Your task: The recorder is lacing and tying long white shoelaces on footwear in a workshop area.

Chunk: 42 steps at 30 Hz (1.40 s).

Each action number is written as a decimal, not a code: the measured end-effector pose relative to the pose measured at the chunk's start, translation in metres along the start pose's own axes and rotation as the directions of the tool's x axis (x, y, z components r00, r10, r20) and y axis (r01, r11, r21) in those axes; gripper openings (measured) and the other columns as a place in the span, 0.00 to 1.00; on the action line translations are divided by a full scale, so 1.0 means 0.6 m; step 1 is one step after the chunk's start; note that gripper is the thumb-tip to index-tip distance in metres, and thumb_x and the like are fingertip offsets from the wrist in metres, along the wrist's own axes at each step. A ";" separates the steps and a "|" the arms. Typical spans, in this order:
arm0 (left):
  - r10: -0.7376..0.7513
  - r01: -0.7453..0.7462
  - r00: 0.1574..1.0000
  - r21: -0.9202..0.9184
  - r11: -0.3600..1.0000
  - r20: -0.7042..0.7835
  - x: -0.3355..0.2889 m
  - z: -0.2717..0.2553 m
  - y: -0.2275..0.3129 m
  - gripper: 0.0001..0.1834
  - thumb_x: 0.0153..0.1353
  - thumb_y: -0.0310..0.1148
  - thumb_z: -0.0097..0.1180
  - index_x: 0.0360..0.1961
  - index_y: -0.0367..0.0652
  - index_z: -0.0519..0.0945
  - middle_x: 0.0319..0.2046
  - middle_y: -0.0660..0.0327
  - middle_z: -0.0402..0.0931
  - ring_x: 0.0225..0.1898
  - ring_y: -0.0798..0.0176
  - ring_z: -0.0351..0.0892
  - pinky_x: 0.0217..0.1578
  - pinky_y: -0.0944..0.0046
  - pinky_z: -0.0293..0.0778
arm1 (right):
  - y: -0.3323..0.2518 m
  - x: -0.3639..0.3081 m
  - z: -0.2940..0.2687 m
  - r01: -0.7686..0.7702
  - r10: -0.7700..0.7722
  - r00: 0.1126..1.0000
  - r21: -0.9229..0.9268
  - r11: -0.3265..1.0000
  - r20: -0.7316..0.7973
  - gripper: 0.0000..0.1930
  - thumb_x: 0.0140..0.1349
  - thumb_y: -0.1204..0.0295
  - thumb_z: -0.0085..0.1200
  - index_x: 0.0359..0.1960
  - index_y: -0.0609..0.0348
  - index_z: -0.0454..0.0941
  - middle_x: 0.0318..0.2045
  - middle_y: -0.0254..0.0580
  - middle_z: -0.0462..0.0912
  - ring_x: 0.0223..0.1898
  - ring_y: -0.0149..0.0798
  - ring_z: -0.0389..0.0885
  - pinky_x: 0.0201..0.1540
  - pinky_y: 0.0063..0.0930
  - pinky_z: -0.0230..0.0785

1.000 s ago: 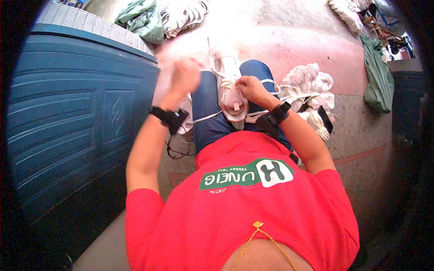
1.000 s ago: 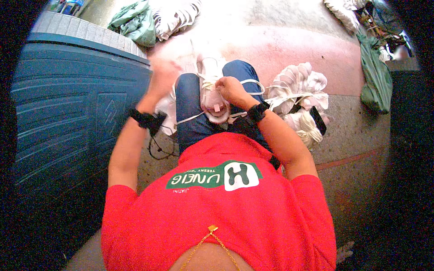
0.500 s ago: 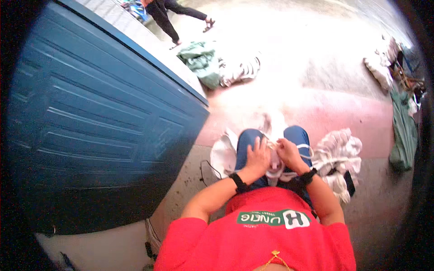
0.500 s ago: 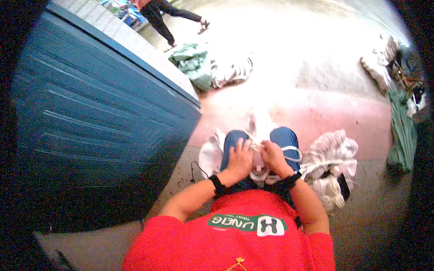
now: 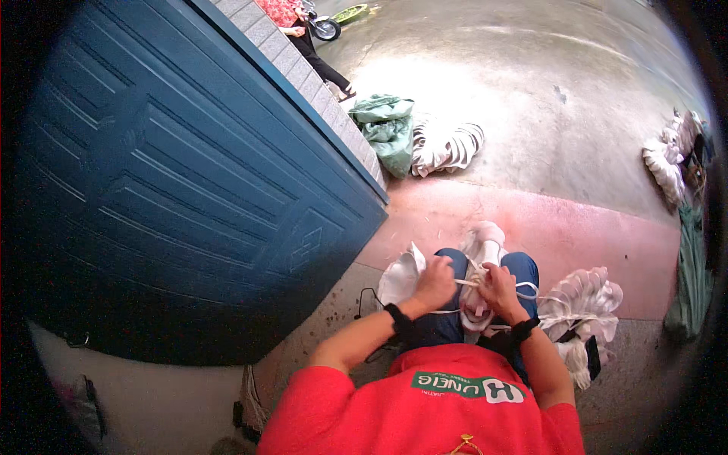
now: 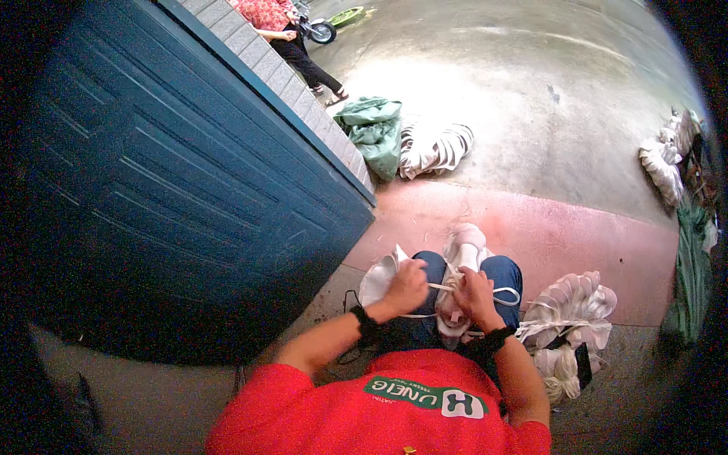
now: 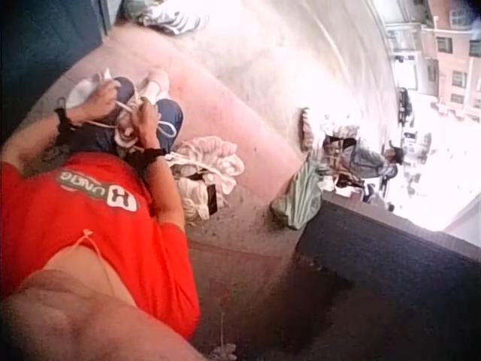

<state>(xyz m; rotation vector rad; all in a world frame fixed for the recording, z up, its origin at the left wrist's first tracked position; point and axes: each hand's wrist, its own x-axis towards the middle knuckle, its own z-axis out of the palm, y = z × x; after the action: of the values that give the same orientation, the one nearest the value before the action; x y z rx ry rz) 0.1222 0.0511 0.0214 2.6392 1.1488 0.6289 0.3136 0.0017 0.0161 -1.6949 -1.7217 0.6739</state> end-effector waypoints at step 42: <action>-0.200 0.336 0.856 -0.219 0.916 0.476 0.054 0.057 0.028 0.11 0.46 0.30 0.51 0.33 0.40 0.70 0.27 0.45 0.74 0.32 0.44 0.74 0.31 0.53 0.70 | 0.039 0.029 -0.044 -0.249 0.310 0.887 -0.210 0.945 0.342 0.17 0.44 0.61 0.48 0.16 0.66 0.76 0.20 0.61 0.74 0.26 0.56 0.76 0.30 0.41 0.68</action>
<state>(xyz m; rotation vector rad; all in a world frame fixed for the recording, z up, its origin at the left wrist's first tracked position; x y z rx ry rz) 0.1683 0.0629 0.0062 2.1505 1.1455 0.1113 0.3491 0.0181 0.0178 -2.0601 -1.8376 1.0729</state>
